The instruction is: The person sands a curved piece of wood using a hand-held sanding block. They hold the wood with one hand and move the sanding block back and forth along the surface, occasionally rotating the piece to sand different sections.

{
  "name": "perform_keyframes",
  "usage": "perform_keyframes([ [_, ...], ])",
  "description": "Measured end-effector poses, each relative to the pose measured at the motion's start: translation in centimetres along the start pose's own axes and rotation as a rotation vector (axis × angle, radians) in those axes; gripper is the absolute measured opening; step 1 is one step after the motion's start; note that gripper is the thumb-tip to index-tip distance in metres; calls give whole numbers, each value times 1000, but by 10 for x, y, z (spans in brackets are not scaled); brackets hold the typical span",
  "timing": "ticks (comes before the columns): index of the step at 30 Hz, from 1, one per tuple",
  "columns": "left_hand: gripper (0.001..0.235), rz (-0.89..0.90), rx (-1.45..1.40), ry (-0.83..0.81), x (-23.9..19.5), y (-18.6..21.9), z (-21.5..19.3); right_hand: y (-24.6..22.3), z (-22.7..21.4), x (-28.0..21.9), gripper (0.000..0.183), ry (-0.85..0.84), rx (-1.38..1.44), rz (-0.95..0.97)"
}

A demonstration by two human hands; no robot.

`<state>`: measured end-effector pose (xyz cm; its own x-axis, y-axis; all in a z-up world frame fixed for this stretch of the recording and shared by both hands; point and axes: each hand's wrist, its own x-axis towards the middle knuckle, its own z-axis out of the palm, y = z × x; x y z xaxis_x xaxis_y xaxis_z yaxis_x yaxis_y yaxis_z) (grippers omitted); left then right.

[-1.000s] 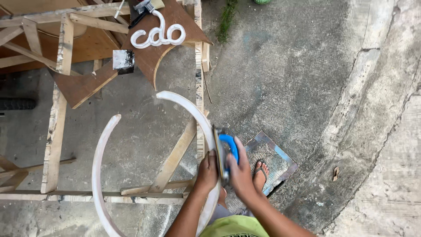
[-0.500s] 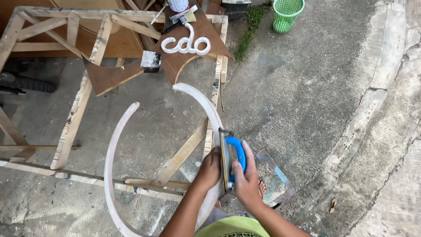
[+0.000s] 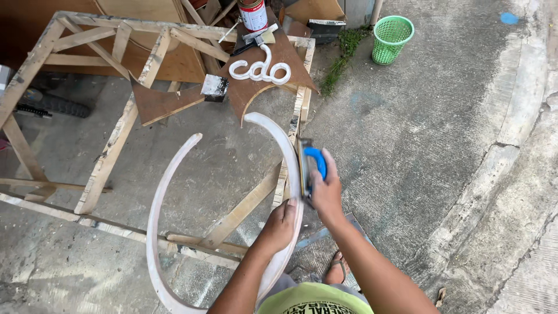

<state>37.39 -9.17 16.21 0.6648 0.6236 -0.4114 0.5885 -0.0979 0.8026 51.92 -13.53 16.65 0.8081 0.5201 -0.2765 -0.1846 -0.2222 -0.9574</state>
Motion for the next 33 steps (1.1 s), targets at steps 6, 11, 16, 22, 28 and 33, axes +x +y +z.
perform_keyframes([
  [6, 51, -68, -138, -19, 3, 21, -19, 2, -27, -100, 60, -151, 40, -258],
  [11, 49, -17, -35, -99, -15, 11, 2, -25, -4, 9, 60, -67, 44, -118],
  [16, 49, -31, 3, -111, -19, 14, -9, -40, -18, -46, 67, -85, 38, -50],
  [22, 59, 73, -156, -160, -20, 23, -11, -38, -14, -27, 64, -86, -66, -297],
  [28, 45, 64, -20, -81, -26, 21, -23, -58, -5, -37, 64, -44, 27, 3],
  [33, 47, 88, -119, -68, -25, 19, -19, -25, -28, -88, 64, -79, -31, -195],
])
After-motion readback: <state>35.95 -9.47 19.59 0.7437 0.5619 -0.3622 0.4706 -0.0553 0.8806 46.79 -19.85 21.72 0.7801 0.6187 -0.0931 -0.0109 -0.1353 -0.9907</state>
